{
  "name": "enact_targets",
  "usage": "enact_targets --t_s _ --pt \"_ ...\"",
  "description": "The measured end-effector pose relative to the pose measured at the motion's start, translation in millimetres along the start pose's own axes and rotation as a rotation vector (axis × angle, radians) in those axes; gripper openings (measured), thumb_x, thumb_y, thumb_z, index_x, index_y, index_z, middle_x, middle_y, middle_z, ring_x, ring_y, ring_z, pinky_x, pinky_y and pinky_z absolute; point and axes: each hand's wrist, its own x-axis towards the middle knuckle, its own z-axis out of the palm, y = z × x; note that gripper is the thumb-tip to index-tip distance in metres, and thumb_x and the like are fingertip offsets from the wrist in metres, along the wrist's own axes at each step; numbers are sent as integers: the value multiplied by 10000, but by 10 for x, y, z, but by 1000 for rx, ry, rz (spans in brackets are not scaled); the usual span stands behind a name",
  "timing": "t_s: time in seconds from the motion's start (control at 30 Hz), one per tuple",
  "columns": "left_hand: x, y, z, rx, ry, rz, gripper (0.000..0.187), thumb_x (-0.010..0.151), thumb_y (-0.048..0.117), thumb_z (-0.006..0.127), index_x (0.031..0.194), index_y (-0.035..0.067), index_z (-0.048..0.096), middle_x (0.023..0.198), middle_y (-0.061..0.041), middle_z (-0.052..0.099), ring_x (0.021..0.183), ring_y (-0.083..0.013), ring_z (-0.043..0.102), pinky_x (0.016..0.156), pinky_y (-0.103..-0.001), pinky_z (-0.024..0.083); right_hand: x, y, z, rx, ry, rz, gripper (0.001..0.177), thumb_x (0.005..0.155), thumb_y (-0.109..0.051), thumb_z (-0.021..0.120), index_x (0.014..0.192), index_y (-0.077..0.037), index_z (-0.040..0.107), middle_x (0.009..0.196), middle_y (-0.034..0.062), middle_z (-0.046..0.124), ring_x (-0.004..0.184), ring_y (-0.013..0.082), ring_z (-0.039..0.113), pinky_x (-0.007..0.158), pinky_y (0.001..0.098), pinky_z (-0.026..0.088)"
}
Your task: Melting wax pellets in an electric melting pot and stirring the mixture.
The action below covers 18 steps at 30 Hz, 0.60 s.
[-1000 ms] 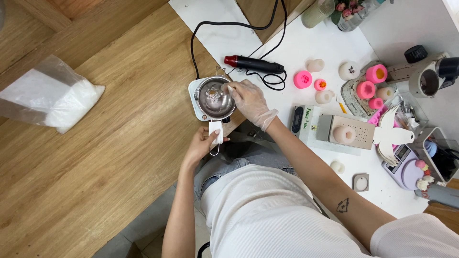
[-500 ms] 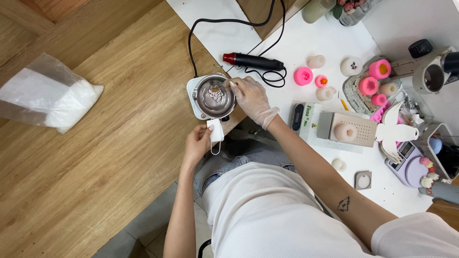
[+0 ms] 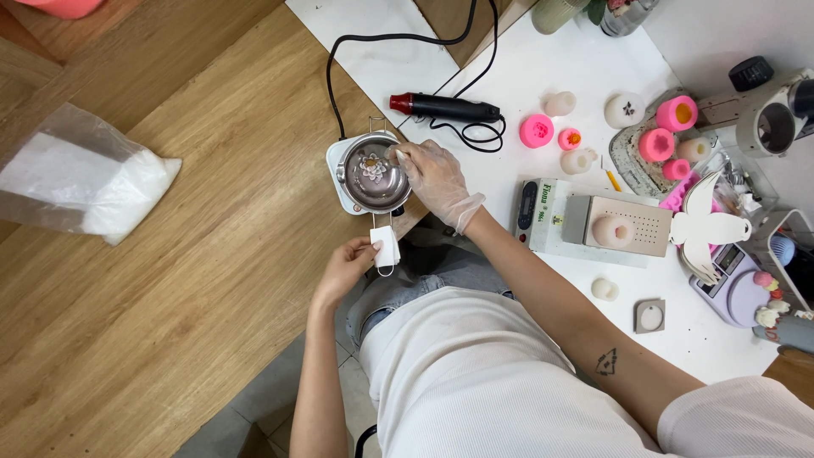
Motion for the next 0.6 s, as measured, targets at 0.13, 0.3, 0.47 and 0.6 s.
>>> enact_targets --t_s 0.13,0.3,0.47,0.6 --pt "-67 163 85 -14 -85 -75 363 978 265 652 1216 -1 718 1029 -47 783 933 -108 702 888 -263 530 -38 54 71 -26 18 -62 207 1076 -278 501 1109 -156 666 954 37 727 956 251 635 895 415 495" --pt "-34 73 109 -4 -115 -73 351 979 274 656 1151 -15 760 1020 -66 793 922 -111 698 881 -280 529 11 -8 23 -121 19 -92 219 1066 -280 496 1104 -158 674 961 40 731 963 253 635 878 418 484" --pt "111 -190 120 47 -46 -55 365 1013 311 621 1155 11 773 956 -36 753 854 -117 630 794 -300 494 -19 127 85 -109 -61 -69 270 1063 -329 483 1159 -180 687 1053 37 728 988 247 623 876 411 475" --pt "145 -229 108 70 -106 8 363 1013 308 620 1147 2 760 953 -26 749 867 -110 630 809 -288 488 -9 83 106 -175 -59 45 278 1049 -353 503 1178 -193 691 1024 44 715 1060 239 627 898 422 469"
